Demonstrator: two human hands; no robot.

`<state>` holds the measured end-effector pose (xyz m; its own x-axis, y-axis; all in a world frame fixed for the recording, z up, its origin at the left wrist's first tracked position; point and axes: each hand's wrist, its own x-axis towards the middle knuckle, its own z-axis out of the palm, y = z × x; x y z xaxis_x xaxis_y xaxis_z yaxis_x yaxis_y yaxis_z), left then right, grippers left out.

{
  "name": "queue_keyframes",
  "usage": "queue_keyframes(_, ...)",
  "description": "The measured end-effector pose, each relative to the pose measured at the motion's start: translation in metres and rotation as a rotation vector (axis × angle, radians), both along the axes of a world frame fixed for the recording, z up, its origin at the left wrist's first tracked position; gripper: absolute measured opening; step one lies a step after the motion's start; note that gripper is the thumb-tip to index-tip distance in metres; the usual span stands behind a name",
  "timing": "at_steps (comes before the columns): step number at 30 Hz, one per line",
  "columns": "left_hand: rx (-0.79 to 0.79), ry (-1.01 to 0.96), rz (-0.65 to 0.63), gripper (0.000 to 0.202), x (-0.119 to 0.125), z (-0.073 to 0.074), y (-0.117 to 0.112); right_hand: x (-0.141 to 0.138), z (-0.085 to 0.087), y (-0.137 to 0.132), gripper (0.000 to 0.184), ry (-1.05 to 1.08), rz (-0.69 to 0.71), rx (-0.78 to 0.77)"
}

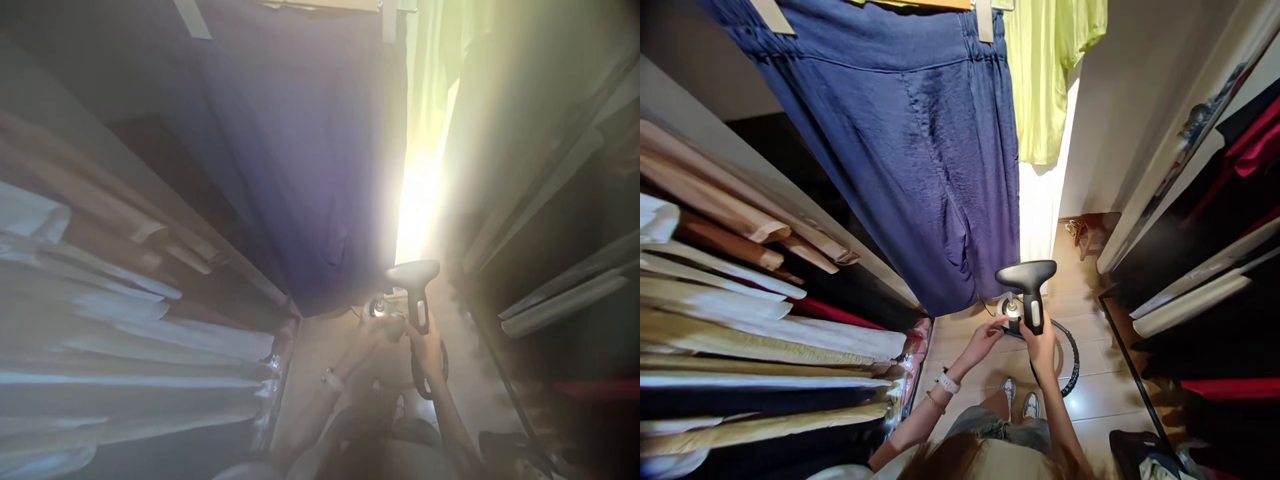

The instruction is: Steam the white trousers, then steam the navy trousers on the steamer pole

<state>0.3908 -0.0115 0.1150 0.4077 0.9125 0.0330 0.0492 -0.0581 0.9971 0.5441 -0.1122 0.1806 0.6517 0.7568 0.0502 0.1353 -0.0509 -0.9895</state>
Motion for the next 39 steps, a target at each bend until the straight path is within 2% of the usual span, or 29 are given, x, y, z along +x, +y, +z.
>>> queue_keyframes(2,-0.011,-0.034,0.092,0.050,0.001,0.010,0.019,-0.007,0.022,0.015,0.043,0.007,0.043,0.047)
queue_keyframes(4,0.008,-0.092,0.252,0.058,0.002,0.027,0.039,-0.015,0.041,0.025,0.044,0.004,0.034,0.098)
queue_keyframes(7,0.234,-0.133,0.506,0.053,0.005,0.064,0.059,-0.023,0.059,0.031,0.041,-0.002,0.027,0.151)
queue_keyframes(10,0.537,-0.072,0.688,0.047,0.010,0.113,0.076,-0.027,0.062,0.030,0.036,-0.032,0.001,0.176)
queue_keyframes(13,0.698,0.089,0.765,0.069,0.020,0.161,0.103,-0.028,0.057,0.027,0.034,-0.028,-0.048,0.179)
queue_keyframes(15,0.729,0.204,0.798,0.081,0.027,0.184,0.124,-0.028,0.053,0.025,0.034,-0.015,-0.077,0.176)
queue_keyframes(17,0.734,0.267,0.839,0.068,0.030,0.196,0.140,-0.026,0.050,0.022,0.033,-0.009,-0.101,0.171)
queue_keyframes(20,0.740,0.276,0.883,0.029,0.027,0.200,0.150,-0.022,0.047,0.018,0.032,-0.013,-0.147,0.164)
queue_keyframes(22,0.746,0.243,0.884,0.016,0.020,0.197,0.148,-0.019,0.046,0.017,0.033,-0.011,-0.175,0.162)
queue_keyframes(26,0.727,0.148,0.845,0.018,0.003,0.193,0.133,-0.014,0.049,0.020,0.033,-0.017,-0.160,0.150)
queue_keyframes(30,0.613,0.103,0.843,0.023,-0.018,0.189,0.122,-0.014,0.063,0.032,0.036,-0.065,-0.052,0.161)
queue_keyframes(34,0.568,0.054,0.852,0.027,-0.043,0.184,0.118,-0.019,0.089,0.054,0.035,-0.103,0.087,0.234)
queue_keyframes(39,0.562,-0.045,0.836,0.029,-0.066,0.183,0.114,-0.032,0.147,0.094,0.041,-0.140,0.238,0.391)
